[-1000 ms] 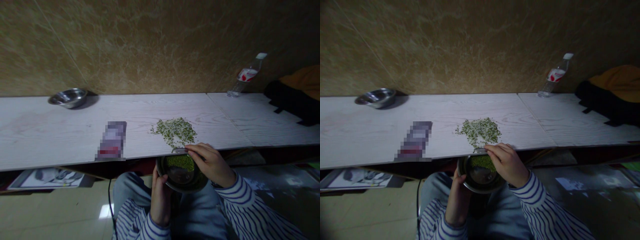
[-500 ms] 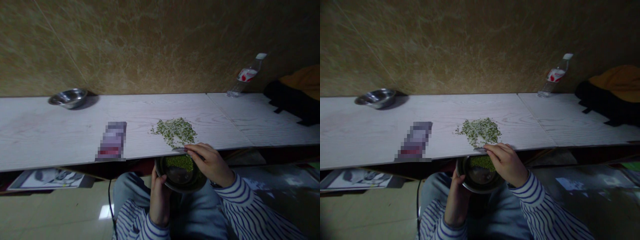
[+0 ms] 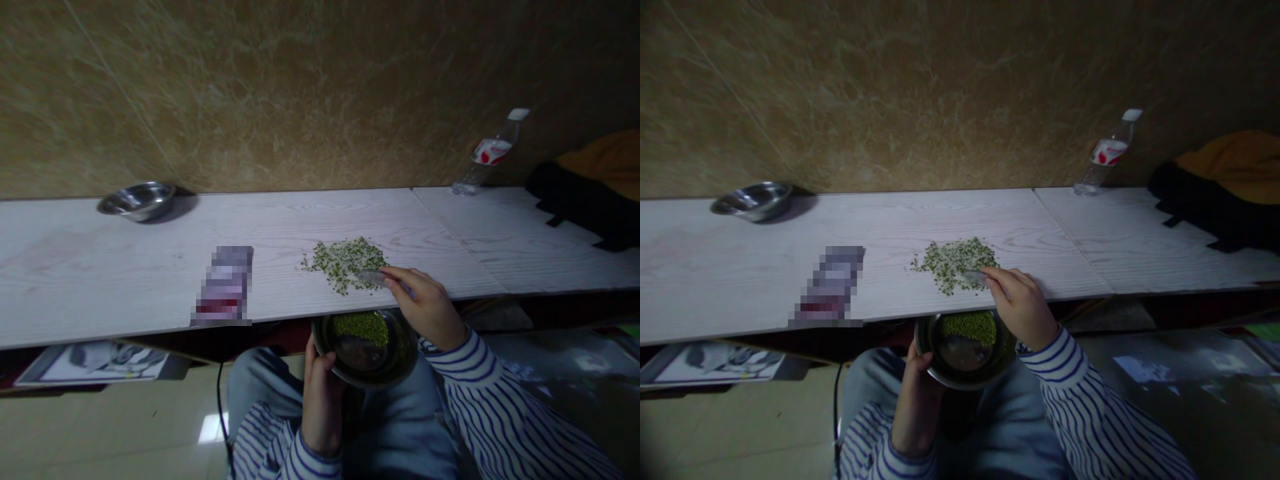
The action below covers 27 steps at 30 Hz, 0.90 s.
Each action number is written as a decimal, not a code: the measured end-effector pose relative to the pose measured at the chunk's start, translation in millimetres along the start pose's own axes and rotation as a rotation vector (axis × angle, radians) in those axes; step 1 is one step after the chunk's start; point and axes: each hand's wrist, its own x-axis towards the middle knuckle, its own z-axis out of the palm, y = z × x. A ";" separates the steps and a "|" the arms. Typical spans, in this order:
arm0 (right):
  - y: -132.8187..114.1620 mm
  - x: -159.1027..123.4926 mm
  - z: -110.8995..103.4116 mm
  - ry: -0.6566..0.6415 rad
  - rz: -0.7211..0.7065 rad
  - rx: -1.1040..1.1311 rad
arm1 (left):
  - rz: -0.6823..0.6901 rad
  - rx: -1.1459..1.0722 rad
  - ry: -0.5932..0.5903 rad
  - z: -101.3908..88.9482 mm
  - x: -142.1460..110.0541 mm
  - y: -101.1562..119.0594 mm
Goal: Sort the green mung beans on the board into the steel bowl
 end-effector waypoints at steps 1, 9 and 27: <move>-0.6 0.0 0.7 -0.008 -0.007 -0.012 | -0.005 0.004 0.006 0.6 -0.2 0.1; -13.6 -7.1 0.0 -0.086 -0.073 -0.011 | -0.001 -0.003 -0.008 3.1 -0.3 1.6; -17.5 -11.8 1.7 -0.091 -0.023 0.034 | 0.014 -0.003 -0.003 2.3 -2.0 4.3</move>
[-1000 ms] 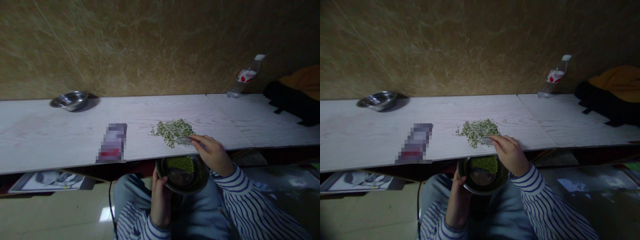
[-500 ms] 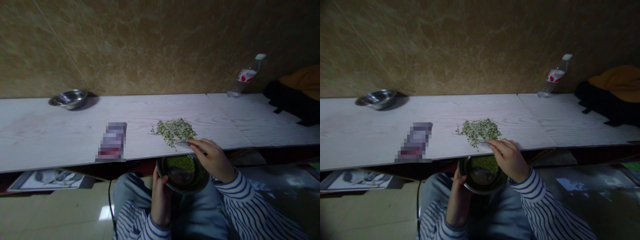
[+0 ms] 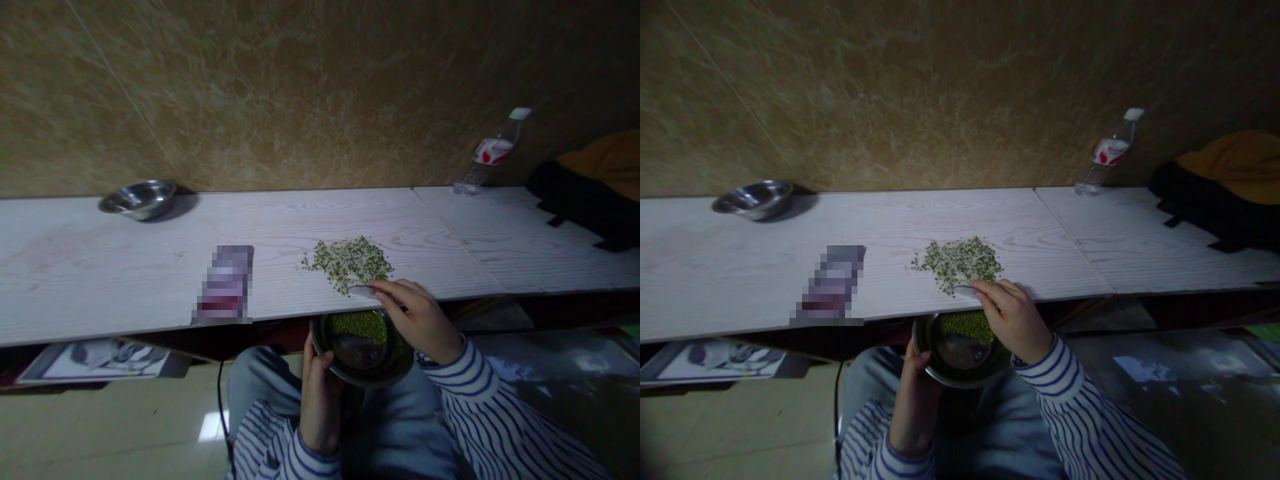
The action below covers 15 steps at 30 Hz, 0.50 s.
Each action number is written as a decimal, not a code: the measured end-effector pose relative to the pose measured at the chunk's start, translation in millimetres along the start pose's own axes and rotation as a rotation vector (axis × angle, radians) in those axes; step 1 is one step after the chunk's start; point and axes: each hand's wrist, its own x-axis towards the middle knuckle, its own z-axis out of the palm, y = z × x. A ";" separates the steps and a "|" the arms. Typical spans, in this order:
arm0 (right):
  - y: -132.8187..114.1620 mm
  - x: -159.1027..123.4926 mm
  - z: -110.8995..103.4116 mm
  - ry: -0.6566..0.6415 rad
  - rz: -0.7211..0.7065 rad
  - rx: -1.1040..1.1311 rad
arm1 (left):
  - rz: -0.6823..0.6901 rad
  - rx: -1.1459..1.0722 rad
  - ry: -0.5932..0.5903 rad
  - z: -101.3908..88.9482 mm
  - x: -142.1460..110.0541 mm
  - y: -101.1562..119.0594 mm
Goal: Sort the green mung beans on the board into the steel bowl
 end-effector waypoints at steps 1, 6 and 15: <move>-0.5 0.3 -0.2 -0.006 -0.003 0.003 | 0.002 -0.005 0.000 -0.1 0.0 0.3; -0.3 -0.7 -1.0 -0.015 -0.008 0.020 | -0.007 -0.008 -0.007 -0.6 0.2 1.3; -1.1 -0.1 -0.9 -0.026 -0.013 0.051 | 0.016 -0.018 -0.019 -0.8 -0.4 0.1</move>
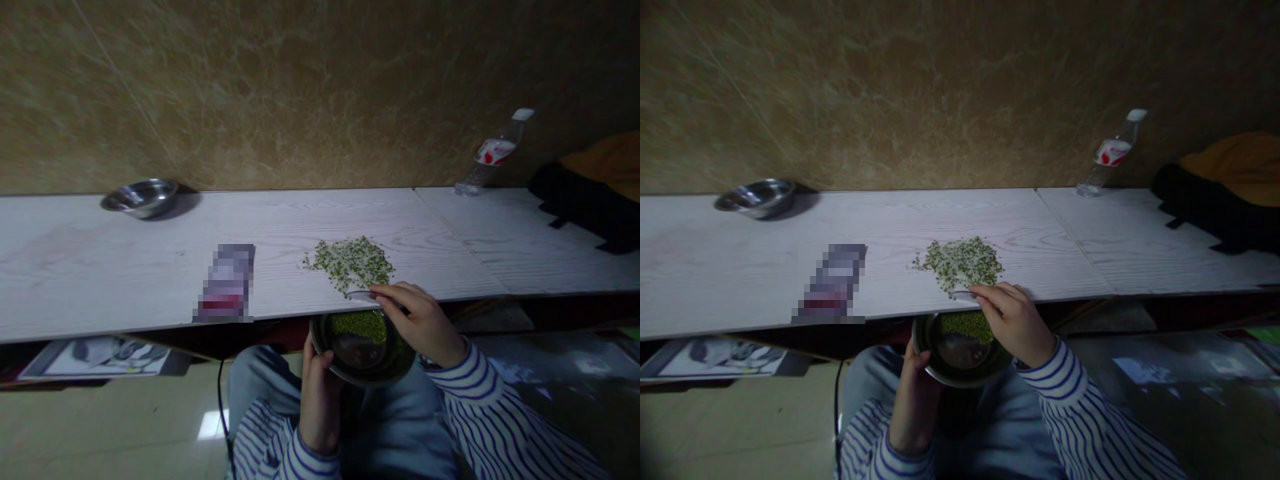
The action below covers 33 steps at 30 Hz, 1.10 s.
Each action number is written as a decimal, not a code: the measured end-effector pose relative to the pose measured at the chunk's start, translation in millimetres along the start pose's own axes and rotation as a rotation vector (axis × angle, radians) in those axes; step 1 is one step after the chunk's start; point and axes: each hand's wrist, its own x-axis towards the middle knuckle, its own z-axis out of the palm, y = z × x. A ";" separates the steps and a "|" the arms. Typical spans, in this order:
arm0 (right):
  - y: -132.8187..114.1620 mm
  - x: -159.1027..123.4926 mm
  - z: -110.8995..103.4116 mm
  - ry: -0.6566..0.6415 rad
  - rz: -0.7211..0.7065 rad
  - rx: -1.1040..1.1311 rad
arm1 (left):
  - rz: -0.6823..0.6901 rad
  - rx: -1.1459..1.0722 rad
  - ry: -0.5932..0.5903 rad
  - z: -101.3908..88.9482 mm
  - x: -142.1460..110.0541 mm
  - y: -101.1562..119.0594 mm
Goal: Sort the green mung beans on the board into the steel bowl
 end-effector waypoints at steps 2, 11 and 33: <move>-0.8 -0.5 -0.4 -0.006 -0.005 0.007 | -0.006 -0.002 0.006 0.4 0.0 0.3; -4.2 -3.7 -1.1 -0.016 -0.001 0.029 | -0.009 0.002 0.014 1.0 0.8 0.5; 10.3 25.4 5.7 0.117 0.076 -0.027 | -0.027 0.023 0.018 -1.7 1.7 -0.2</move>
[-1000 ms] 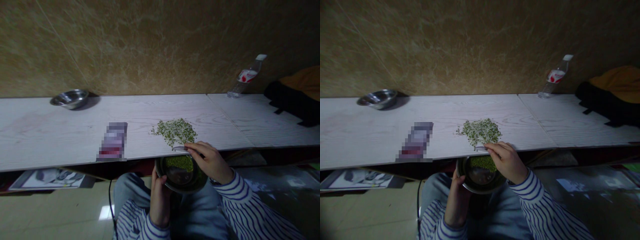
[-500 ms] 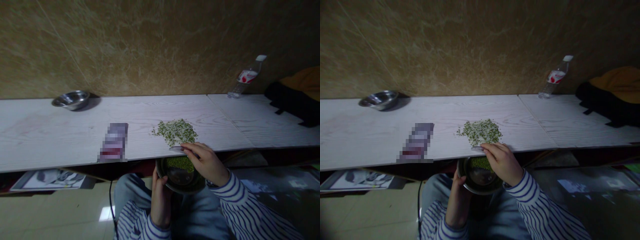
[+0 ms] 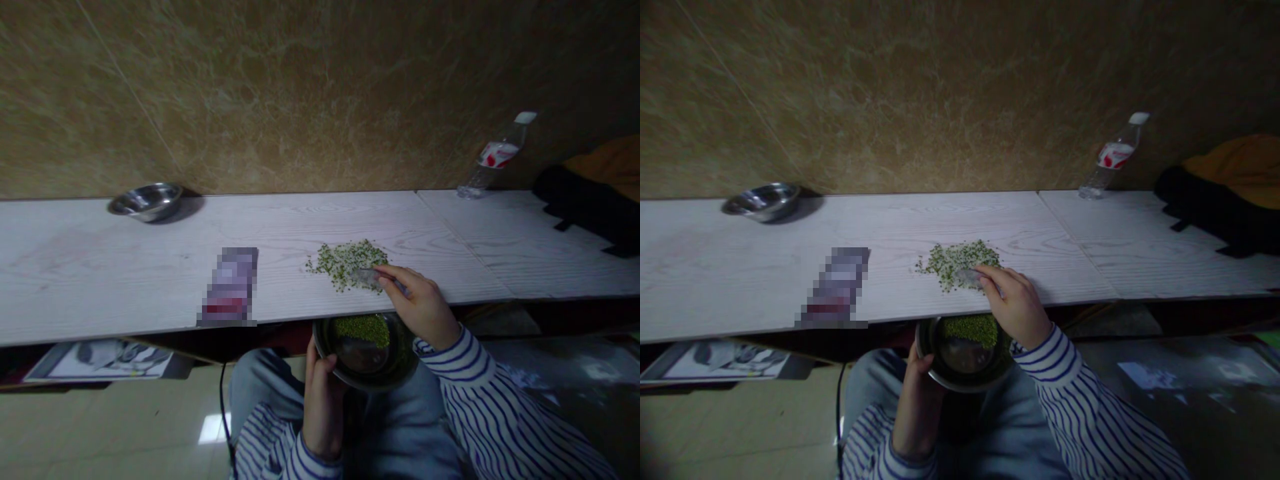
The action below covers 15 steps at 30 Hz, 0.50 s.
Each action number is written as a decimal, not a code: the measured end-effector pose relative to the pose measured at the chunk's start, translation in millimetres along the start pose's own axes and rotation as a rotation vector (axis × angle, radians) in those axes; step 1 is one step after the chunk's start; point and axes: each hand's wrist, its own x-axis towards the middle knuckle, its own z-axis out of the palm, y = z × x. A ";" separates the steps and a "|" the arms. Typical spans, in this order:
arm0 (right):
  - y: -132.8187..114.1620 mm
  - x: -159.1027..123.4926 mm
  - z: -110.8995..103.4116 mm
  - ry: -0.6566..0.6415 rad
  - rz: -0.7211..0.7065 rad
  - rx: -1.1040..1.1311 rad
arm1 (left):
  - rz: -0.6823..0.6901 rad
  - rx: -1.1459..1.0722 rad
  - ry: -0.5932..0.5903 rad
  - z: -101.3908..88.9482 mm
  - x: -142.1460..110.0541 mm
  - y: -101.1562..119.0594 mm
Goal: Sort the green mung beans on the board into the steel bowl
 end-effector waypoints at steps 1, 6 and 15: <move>0.0 0.4 -0.3 0.010 0.000 -0.016 | 0.001 0.000 0.001 -0.1 0.1 0.0; -0.6 0.8 2.7 -0.039 0.005 -0.089 | 0.019 -0.018 -0.015 -0.4 0.5 0.5; -7.0 -10.6 -1.7 -0.112 -0.028 -0.019 | 0.007 -0.021 -0.014 0.1 -0.7 0.4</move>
